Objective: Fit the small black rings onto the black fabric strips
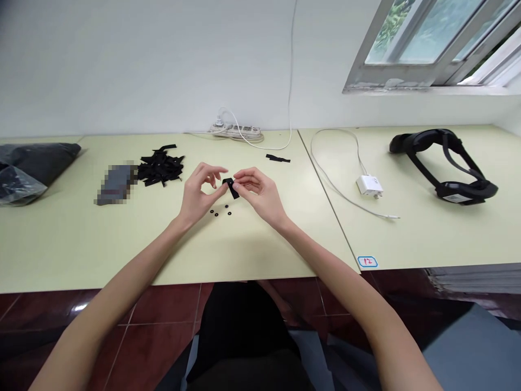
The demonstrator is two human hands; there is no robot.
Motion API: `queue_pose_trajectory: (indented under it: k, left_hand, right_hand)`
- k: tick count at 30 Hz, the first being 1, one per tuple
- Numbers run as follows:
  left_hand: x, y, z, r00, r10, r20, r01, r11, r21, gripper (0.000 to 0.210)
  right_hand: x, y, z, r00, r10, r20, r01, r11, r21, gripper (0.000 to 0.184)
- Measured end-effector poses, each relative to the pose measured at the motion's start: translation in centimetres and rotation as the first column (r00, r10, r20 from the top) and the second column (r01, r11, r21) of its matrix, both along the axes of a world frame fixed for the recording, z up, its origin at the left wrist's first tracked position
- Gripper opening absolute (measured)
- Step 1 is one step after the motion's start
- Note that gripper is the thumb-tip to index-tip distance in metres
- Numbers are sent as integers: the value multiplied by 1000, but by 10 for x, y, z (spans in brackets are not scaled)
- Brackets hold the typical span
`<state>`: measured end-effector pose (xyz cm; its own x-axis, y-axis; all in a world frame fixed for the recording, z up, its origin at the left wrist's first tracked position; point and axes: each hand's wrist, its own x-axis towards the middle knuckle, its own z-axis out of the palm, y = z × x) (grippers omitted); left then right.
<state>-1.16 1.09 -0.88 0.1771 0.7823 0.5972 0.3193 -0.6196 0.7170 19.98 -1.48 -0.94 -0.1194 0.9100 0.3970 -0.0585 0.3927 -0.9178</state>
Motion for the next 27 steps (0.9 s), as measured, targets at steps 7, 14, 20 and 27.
queue_pose_trajectory:
  k: [7,14,20,27]
  left_hand:
    - [7,-6,1,984,-128,123,156,953,-260,44]
    - [9,-2,-7,971,-98,218,149,962,-230,25]
    - [-4,19,-16,927,88,365,22,958,-287,21]
    - [-18,34,-18,882,124,455,9,960,-280,24]
  right_hand:
    - [1,5,-6,992,-125,-10,125,992,4,31]
    - [-4,4,-13,995,-76,62,76,997,-4,31]
    - [-6,10,-30,870,23,493,-61,996,60,11]
    - [-20,16,-40,707,6,707,-145,980,137,14]
